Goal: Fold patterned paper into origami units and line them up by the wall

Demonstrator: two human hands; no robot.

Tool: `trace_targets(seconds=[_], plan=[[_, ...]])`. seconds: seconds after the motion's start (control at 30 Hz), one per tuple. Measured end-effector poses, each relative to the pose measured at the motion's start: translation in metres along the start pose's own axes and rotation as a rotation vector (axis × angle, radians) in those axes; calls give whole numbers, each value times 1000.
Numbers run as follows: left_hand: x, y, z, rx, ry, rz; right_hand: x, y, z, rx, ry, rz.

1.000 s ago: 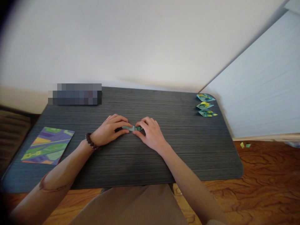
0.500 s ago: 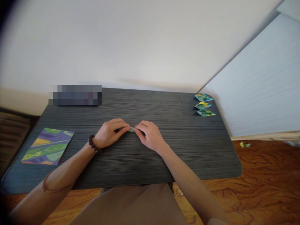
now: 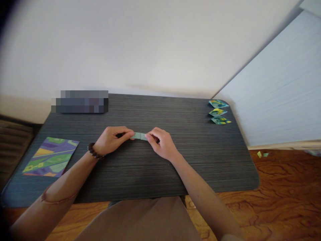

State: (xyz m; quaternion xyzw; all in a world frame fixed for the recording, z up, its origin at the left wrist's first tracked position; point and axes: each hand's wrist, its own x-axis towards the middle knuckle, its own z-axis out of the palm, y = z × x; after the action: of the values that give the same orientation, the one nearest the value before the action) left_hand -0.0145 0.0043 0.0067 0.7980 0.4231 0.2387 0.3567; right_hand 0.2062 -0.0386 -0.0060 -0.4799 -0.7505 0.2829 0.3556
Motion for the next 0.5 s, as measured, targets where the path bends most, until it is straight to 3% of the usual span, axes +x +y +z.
trace_targets(seconds=[0.13,0.23,0.5], plan=[[-1,1,3,14,35,55,0,0,1,21,23,20],[-2,2,4,9,50,19,1,0,1,27,45,31],[0,1,9,104,-60,74,1,0,1,15,-19,10]])
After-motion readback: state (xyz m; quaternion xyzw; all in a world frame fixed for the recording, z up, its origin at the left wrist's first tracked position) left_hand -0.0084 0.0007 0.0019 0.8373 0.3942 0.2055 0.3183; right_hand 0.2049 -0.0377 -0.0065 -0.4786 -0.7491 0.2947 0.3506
